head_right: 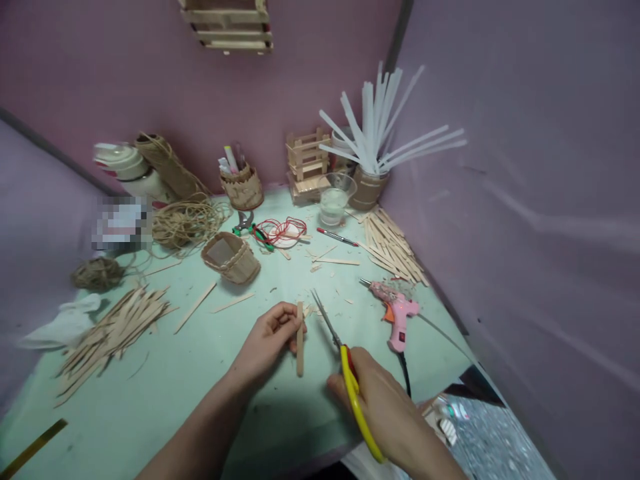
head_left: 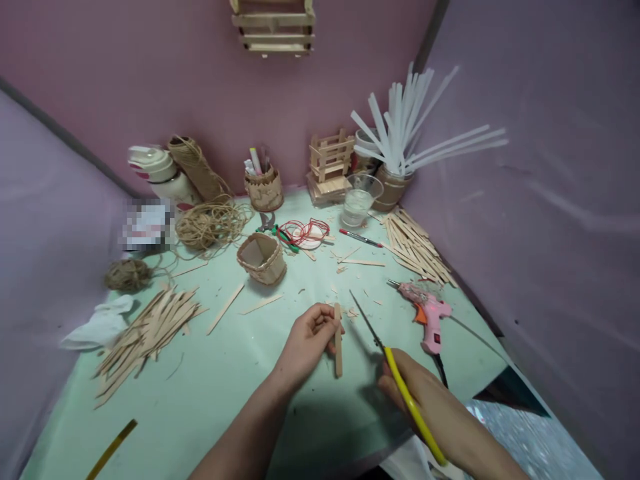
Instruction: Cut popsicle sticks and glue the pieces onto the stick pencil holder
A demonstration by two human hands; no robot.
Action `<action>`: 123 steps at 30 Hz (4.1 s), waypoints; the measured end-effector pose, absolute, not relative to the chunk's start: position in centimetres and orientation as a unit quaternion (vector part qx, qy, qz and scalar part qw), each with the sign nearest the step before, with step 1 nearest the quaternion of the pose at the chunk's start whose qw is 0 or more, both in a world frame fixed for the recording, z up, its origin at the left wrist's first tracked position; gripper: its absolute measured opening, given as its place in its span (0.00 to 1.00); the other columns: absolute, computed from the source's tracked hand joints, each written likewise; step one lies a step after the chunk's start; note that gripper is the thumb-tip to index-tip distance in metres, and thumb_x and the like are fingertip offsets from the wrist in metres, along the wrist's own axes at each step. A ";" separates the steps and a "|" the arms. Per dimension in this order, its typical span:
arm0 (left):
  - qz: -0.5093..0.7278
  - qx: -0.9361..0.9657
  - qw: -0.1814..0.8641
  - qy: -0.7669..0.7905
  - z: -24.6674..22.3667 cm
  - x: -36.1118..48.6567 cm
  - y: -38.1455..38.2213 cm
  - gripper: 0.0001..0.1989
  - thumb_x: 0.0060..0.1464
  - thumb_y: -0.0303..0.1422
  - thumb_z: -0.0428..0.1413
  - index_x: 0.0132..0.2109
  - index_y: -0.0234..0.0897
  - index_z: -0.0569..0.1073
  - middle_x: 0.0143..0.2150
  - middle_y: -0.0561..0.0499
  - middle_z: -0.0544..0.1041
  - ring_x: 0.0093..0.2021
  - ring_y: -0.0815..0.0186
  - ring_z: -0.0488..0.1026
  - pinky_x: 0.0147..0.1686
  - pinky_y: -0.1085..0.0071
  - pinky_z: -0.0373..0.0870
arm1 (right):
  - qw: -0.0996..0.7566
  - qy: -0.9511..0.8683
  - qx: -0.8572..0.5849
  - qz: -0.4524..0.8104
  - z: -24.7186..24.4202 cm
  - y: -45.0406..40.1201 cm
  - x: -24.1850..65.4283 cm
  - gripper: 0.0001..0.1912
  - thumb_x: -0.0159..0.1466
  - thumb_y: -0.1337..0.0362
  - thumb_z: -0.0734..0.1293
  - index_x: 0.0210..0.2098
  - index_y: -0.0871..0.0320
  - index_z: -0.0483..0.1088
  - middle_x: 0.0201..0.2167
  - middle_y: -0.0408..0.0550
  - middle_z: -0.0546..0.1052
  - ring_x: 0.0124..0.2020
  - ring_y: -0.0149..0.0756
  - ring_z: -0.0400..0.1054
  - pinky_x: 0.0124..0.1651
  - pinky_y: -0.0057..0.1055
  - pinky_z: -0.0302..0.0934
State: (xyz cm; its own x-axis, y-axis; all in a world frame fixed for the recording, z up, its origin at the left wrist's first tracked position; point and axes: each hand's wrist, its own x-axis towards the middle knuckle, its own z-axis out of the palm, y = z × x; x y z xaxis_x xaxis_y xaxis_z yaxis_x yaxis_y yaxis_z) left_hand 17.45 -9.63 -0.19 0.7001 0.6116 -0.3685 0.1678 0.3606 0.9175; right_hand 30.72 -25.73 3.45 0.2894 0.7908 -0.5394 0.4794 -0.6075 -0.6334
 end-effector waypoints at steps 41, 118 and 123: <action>0.126 0.531 0.761 0.350 -0.2 17.3 -9.2 0.13 0.49 0.40 0.59 0.33 0.34 0.71 0.25 0.52 0.73 0.26 0.69 0.71 0.31 0.71 0.68 | 0.141 -0.423 -0.753 0.485 4.9 -23.4 29.4 0.12 0.63 0.53 0.60 0.36 0.55 0.57 0.30 0.46 0.72 0.29 0.36 0.62 0.31 0.31 0.52; -0.034 0.598 0.773 0.209 0.3 16.6 -9.9 0.10 0.50 0.35 0.59 0.39 0.34 0.77 0.36 0.49 0.77 0.36 0.67 0.71 0.38 0.71 0.64 | 0.390 -0.331 -0.763 0.396 2.3 -21.7 32.5 0.18 0.51 0.52 0.71 0.28 0.54 0.59 0.25 0.41 0.71 0.26 0.33 0.64 0.29 0.29 0.58; -0.013 0.623 0.745 0.239 0.1 16.5 -9.7 0.07 0.49 0.33 0.58 0.32 0.33 0.76 0.30 0.51 0.75 0.31 0.69 0.69 0.33 0.73 0.62 | 0.399 -0.347 -0.744 0.408 1.6 -21.4 31.3 0.16 0.56 0.53 0.68 0.30 0.54 0.58 0.27 0.40 0.69 0.28 0.32 0.62 0.32 0.29 0.58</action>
